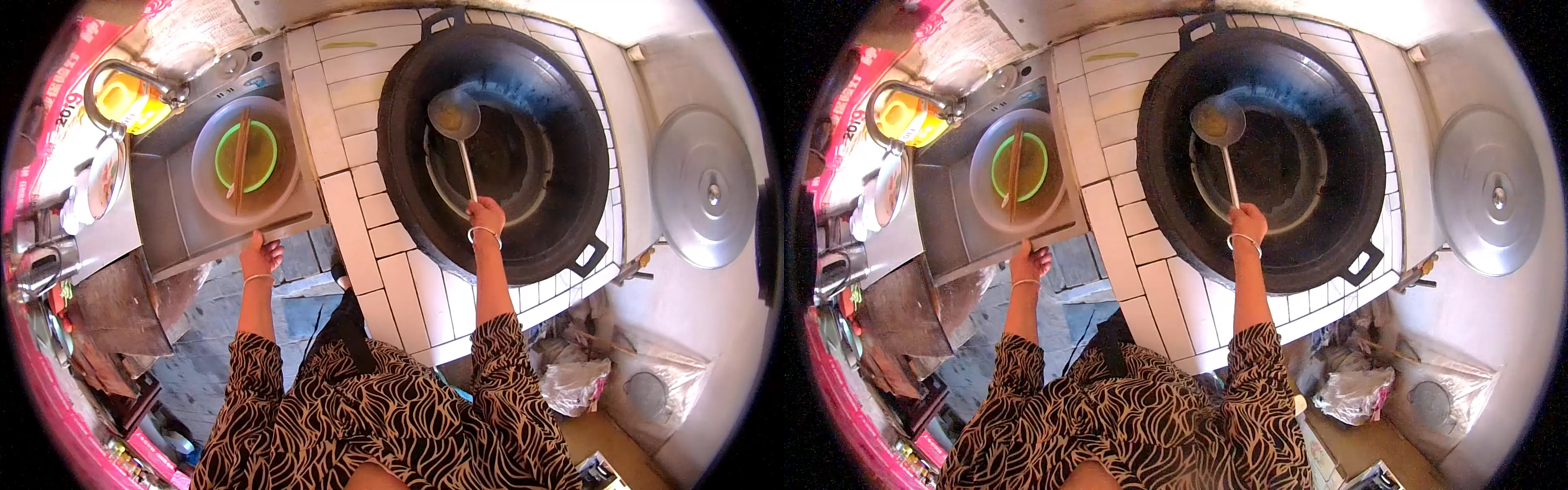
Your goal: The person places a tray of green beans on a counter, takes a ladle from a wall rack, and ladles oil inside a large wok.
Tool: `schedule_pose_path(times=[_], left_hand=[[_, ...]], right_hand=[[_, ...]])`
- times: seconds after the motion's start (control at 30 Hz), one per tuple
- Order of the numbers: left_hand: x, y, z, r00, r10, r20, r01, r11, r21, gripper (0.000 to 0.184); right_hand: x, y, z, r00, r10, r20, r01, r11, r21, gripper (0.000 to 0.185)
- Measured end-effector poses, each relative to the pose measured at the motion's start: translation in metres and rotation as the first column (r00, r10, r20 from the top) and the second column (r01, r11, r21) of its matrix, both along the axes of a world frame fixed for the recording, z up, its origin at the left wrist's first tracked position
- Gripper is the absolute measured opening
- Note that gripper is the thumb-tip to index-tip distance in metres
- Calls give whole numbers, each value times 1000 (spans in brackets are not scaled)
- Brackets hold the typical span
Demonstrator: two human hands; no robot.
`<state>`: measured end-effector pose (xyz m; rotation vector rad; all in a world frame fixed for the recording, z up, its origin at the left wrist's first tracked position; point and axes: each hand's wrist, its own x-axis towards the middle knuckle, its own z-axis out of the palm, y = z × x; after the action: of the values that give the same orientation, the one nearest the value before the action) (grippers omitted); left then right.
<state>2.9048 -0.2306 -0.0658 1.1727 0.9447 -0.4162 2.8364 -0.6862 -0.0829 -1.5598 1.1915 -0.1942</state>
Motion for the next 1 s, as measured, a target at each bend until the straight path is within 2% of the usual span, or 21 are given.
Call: schedule_pose_path(times=[0.07,0.2,0.27,0.37,0.47,0.6,0.73,0.8,0.83,0.9,0.97,1.0], left_hand=[[-1,2,-3,1000,7,13,-7,1000,7,40],[-4,8,-14,1000,-18,4,18,1000,-22,42],[-5,5,-13,999,-35,1,35,998,43,43],[-7,7,-19,999,-38,-3,38,997,63,44],[-8,5,-14,999,-51,3,51,996,69,44],[-3,-10,-1,998,-65,-14,66,994,84,45],[-5,-4,-17,998,-68,3,68,998,-17,45],[-5,7,-20,998,-54,40,59,989,-136,43],[-5,6,-17,999,-31,22,33,996,-88,42],[-1,2,-8,1000,4,-8,-4,1000,3,41],[-1,2,-12,1000,15,-21,-15,1000,24,41],[-1,2,-13,1000,22,-20,-22,999,31,41]], right_hand=[[12,14,34,999,19,37,-19,1000,12,12],[26,41,82,978,130,160,-108,984,-139,13],[33,55,99,959,194,205,-151,967,-207,13],[41,74,114,922,355,157,-288,896,-338,12],[53,100,125,862,506,7,-416,717,-559,9],[67,125,125,788,599,-144,-388,301,-871,14],[65,127,122,797,568,-205,-415,268,-869,16],[64,120,114,851,516,-102,-316,346,-883,16],[62,115,112,874,484,-53,-264,381,-886,16],[53,94,116,918,380,-118,-286,425,-859,13],[37,64,106,938,272,-217,-332,514,-791,11],[30,50,104,917,219,-333,-398,539,-743,11]])
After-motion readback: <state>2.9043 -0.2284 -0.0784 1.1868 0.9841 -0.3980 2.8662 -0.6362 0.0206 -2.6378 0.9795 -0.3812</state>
